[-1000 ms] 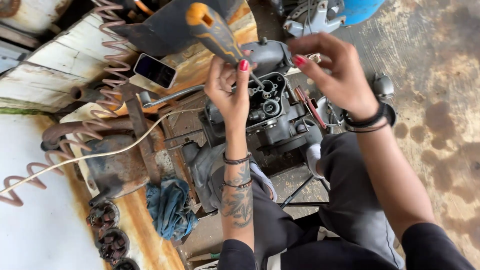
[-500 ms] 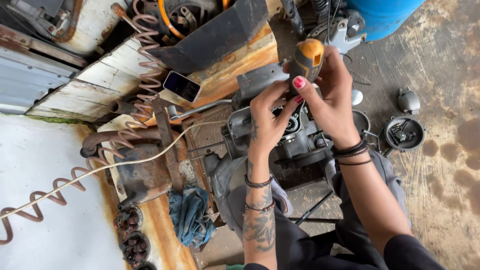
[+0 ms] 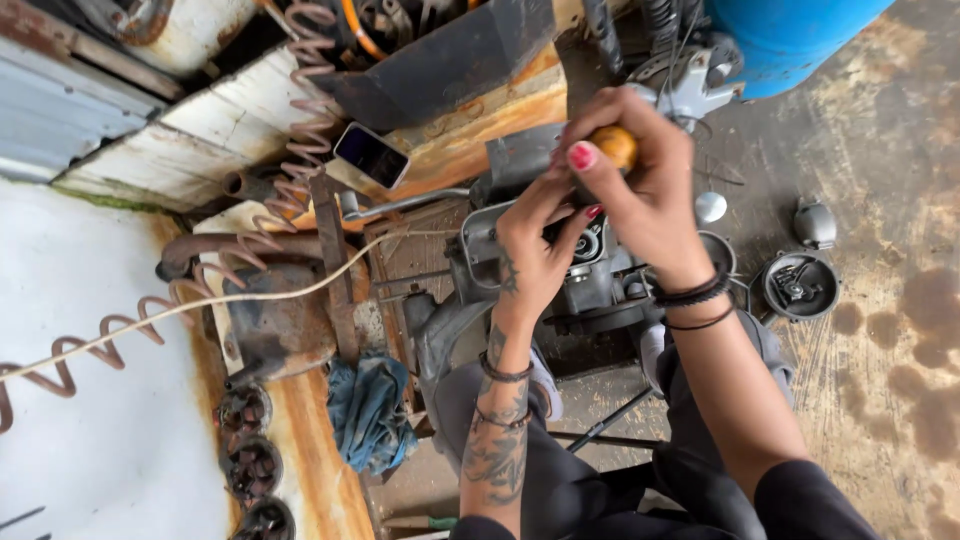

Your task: The person uses a screwdriver to tighten a screw on a small engine component. They hold the engine part steady with their left hand while turning the screwdriver with their right hand.

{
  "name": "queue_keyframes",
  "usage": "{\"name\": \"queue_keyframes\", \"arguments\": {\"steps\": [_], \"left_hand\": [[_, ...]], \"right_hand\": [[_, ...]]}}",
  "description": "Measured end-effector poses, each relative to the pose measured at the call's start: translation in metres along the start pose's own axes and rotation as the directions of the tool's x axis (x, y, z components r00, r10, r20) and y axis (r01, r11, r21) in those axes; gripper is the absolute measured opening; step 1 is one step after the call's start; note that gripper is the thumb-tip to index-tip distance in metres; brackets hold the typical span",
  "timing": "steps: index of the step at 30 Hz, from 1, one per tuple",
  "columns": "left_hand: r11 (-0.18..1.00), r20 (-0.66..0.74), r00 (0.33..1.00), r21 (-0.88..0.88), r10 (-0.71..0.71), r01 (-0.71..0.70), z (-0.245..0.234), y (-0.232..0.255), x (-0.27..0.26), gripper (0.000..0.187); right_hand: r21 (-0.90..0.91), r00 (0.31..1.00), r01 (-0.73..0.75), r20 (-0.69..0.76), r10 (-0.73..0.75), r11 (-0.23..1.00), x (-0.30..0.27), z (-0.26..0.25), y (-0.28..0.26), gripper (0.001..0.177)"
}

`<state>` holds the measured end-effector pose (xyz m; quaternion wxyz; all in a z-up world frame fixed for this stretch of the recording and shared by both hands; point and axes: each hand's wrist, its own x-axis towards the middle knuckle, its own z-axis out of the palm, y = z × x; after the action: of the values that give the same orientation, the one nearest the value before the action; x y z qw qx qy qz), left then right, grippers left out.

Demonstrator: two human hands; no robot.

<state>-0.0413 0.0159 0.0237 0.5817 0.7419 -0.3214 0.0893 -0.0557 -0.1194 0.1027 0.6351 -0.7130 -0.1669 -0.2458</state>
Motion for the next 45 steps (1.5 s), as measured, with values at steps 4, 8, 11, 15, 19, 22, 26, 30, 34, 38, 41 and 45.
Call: {"name": "queue_keyframes", "arguments": {"steps": [4,8,11,15,19,22,26,30,34,38,41,45], "left_hand": [[0.997,0.012,1.000,-0.066,-0.028,0.028,0.004,-0.001,0.005,0.025],[0.993,0.090,0.996,-0.117,0.005,0.006,0.000,-0.003,0.017,0.020],[0.992,0.146,0.989,-0.121,-0.016,0.034,-0.003,-0.007,0.018,0.020],[0.987,0.204,0.976,-0.122,-0.082,0.108,-0.009,-0.017,0.018,0.021],[0.989,0.195,0.980,-0.132,-0.038,0.065,-0.012,-0.008,0.023,0.015],[0.991,0.169,0.986,-0.128,-0.016,0.038,-0.013,-0.014,0.018,0.018],[0.986,0.170,0.984,-0.152,-0.045,0.071,-0.013,-0.013,0.017,0.017],[0.990,0.172,0.985,-0.135,-0.020,0.043,-0.013,-0.012,0.019,0.017],[0.993,0.189,0.982,-0.117,-0.009,0.031,-0.012,-0.012,0.019,0.021],[0.995,0.177,0.984,-0.099,-0.004,0.022,-0.011,-0.012,0.021,0.022],[0.991,0.176,0.984,-0.122,-0.023,0.045,-0.011,-0.016,0.018,0.023],[0.984,0.185,0.982,-0.165,-0.035,0.066,-0.013,-0.010,0.022,0.018]], "right_hand": [[0.027,0.997,-0.015,-0.074,0.017,1.000,-0.002,-0.001,-0.004,0.028],[0.026,0.992,-0.048,-0.114,0.051,0.998,0.000,-0.007,0.005,0.025],[0.029,0.989,-0.066,-0.131,0.069,0.997,-0.002,-0.008,0.015,0.026],[0.082,0.989,-0.085,-0.116,0.094,0.993,0.000,-0.005,0.025,0.024],[0.103,0.985,-0.103,-0.129,0.116,0.989,0.001,0.000,0.018,0.024],[0.115,0.986,-0.082,-0.136,0.097,0.990,0.001,0.001,0.016,0.027],[0.070,0.988,-0.105,-0.105,0.112,0.992,0.001,0.003,0.015,0.024],[0.127,0.992,-0.081,-0.086,0.092,0.989,0.002,0.000,0.019,0.026],[0.134,0.992,-0.055,-0.106,0.069,0.989,0.001,-0.004,0.024,0.030],[0.124,0.988,-0.074,-0.124,0.089,0.990,0.001,-0.005,0.023,0.028],[0.113,0.988,-0.081,-0.123,0.095,0.990,0.001,-0.003,0.023,0.027],[0.138,0.991,-0.073,-0.097,0.087,0.988,0.002,-0.003,0.024,0.029]]}}
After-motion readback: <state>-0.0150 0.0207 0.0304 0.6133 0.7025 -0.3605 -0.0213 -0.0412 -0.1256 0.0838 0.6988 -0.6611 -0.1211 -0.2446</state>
